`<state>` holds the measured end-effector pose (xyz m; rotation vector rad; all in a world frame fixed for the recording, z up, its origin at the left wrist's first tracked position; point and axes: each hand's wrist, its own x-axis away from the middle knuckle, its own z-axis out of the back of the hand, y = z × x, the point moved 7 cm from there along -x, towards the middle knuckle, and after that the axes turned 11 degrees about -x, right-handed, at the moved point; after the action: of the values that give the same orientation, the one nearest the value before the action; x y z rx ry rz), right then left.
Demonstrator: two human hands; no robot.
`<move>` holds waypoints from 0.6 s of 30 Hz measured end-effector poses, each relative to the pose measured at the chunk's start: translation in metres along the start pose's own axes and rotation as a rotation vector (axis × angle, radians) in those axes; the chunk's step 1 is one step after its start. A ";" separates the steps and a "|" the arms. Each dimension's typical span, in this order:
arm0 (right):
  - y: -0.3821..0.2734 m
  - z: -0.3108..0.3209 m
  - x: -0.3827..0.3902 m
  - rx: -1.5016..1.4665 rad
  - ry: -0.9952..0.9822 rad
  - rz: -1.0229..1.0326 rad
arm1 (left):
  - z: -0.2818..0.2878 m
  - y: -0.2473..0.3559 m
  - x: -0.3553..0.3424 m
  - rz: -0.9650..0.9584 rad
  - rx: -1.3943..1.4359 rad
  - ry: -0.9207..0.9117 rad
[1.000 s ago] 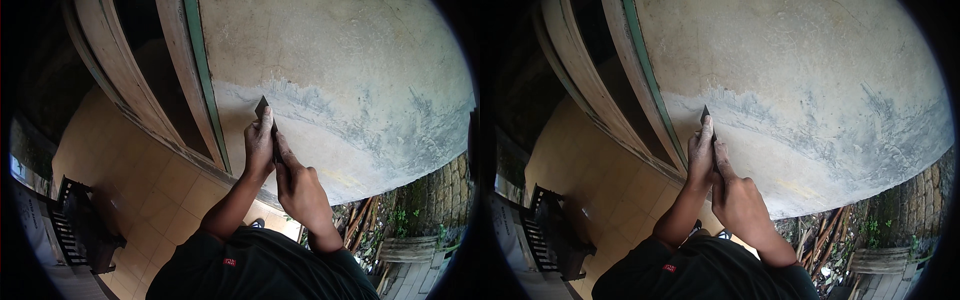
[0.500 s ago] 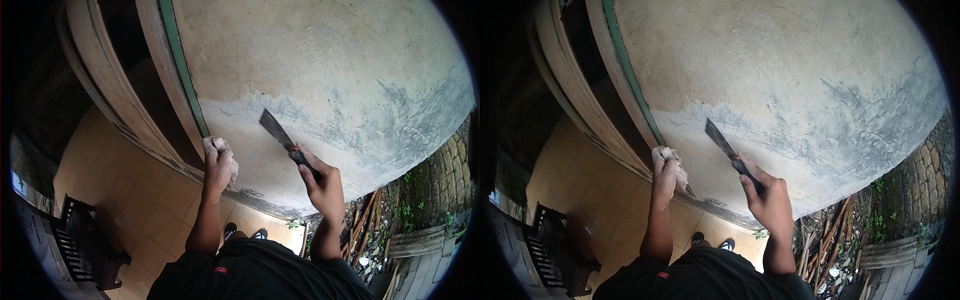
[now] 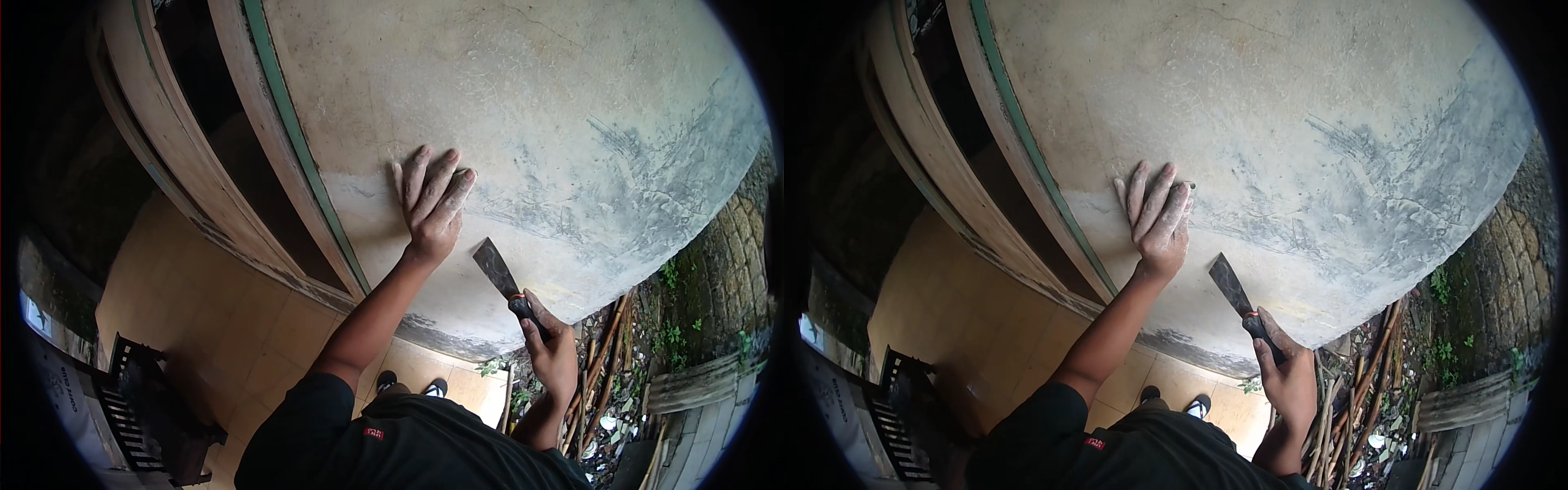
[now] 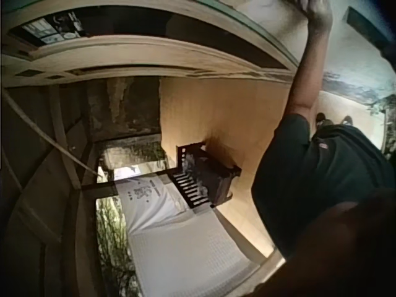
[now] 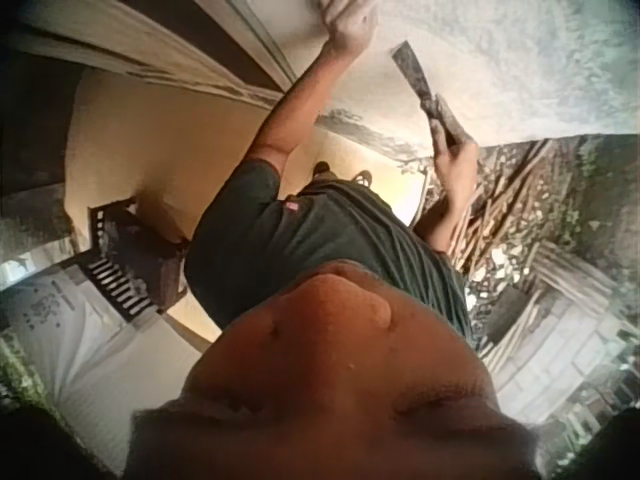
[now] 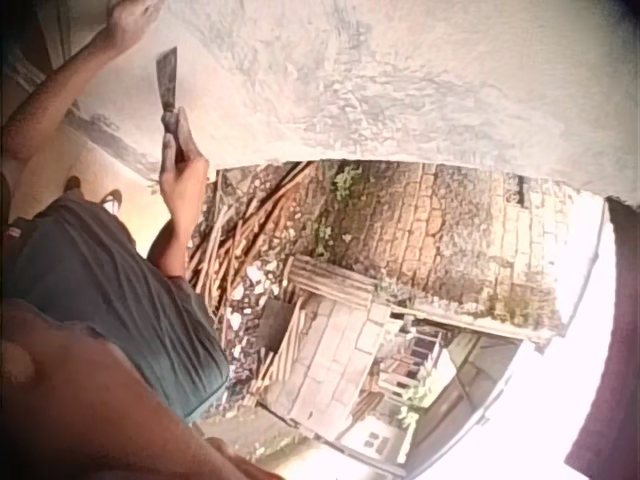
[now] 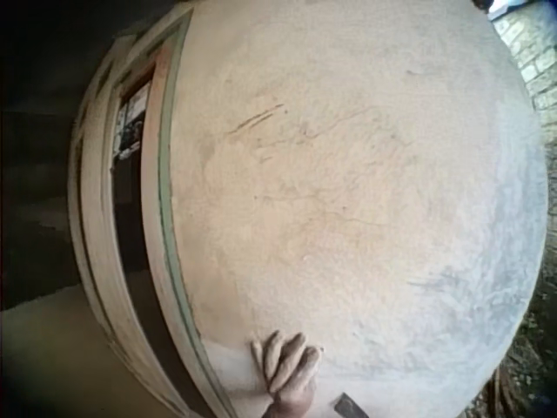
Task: The person scrapes a wall with a putty knife, then applies plaster to the wall with the same tool to repair it.
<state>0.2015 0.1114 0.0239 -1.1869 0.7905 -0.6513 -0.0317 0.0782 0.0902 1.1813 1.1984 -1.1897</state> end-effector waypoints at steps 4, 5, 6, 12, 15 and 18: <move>0.010 0.019 0.021 0.020 0.083 -0.195 | 0.000 -0.033 0.002 0.024 -0.209 -0.045; 0.012 0.021 0.026 -0.021 0.111 -0.191 | 0.004 -0.037 0.009 0.105 -0.192 0.003; 0.014 0.023 0.029 -0.062 0.147 -0.186 | 0.005 -0.038 0.018 0.185 -0.168 0.049; 0.017 0.022 0.051 -0.048 0.182 -0.290 | 0.002 -0.041 0.014 0.022 -0.239 -0.099; 0.012 0.020 0.064 -0.071 0.234 -0.176 | 0.023 -0.072 -0.027 0.206 -0.230 0.024; 0.007 0.004 0.076 -0.074 0.246 -0.272 | 0.008 -0.052 0.006 0.132 -0.026 0.027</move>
<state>0.2490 0.0546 0.0031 -1.3097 0.8721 -1.0141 -0.0834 0.0685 0.0841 1.2417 1.1345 -1.0595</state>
